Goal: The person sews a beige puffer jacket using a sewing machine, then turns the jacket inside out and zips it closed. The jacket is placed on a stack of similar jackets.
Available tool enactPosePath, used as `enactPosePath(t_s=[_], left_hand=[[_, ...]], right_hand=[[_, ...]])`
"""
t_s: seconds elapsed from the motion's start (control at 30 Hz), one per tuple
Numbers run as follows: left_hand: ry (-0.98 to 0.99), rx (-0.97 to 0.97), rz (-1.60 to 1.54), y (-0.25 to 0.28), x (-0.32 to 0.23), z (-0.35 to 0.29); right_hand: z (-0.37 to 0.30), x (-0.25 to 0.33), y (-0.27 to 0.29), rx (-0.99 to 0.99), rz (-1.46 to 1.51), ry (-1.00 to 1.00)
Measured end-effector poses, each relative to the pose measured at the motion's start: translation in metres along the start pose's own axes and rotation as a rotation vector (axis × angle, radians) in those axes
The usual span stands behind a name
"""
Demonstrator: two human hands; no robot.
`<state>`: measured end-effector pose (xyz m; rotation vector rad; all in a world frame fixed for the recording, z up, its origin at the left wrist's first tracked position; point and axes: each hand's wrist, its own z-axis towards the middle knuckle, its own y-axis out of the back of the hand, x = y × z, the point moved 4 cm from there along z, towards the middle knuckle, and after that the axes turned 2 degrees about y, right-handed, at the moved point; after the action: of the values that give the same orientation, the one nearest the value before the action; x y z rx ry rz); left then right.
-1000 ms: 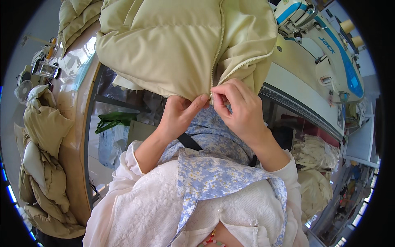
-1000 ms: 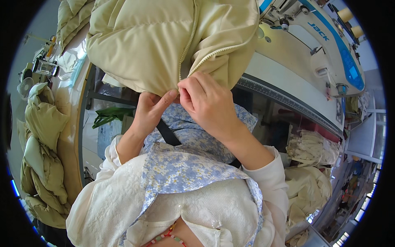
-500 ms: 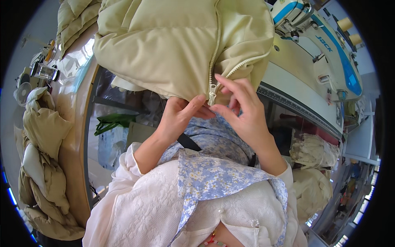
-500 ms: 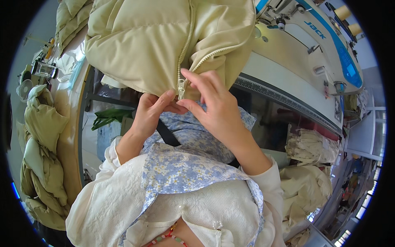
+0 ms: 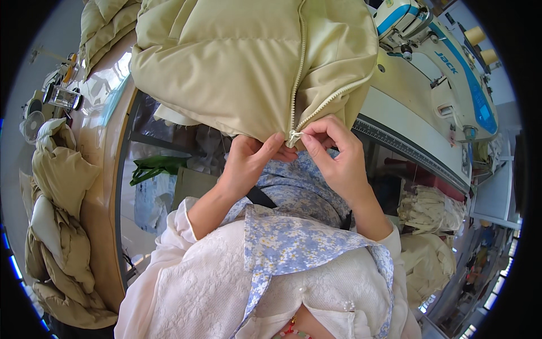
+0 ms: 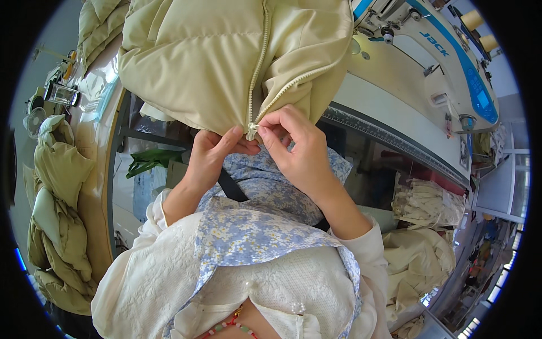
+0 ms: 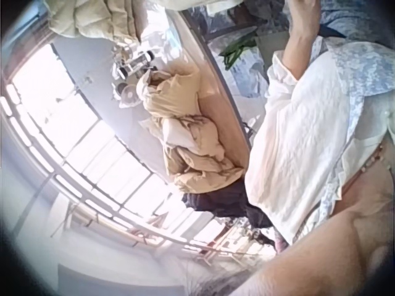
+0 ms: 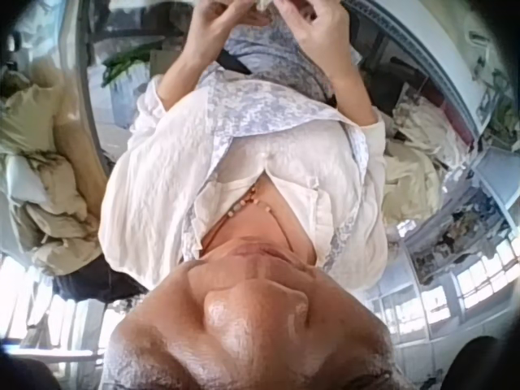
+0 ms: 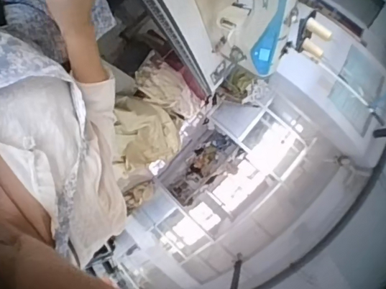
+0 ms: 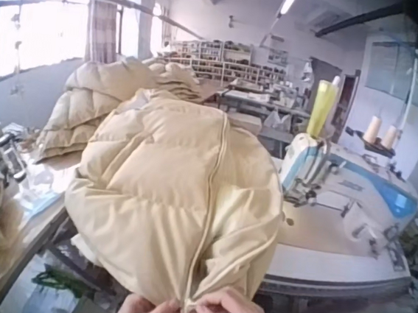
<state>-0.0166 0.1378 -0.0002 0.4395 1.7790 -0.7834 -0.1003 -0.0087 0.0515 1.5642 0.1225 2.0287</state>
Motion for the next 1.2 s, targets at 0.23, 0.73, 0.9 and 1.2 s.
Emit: enactPosePath(t_s=[0.23, 0.73, 0.9, 1.2], left_hand=[[-0.012, 0.01, -0.006, -0.001, 0.003, 0.0], [0.07, 0.015, -0.196, 0.003, 0.014, 0.004], [0.144, 0.07, -0.33, 0.0, 0.011, 0.007], [-0.307, -0.205, 0.199, -0.006, 0.01, 0.002]], right_hand=[[0.002, -0.003, 0.001, 0.025, -0.053, 0.102], [-0.044, -0.059, -0.046, -0.046, 1.176, -0.542], [-0.025, -0.07, -0.051, -0.085, 1.114, -0.368], [-0.027, -0.054, -0.057, -0.342, 0.953, -0.359]])
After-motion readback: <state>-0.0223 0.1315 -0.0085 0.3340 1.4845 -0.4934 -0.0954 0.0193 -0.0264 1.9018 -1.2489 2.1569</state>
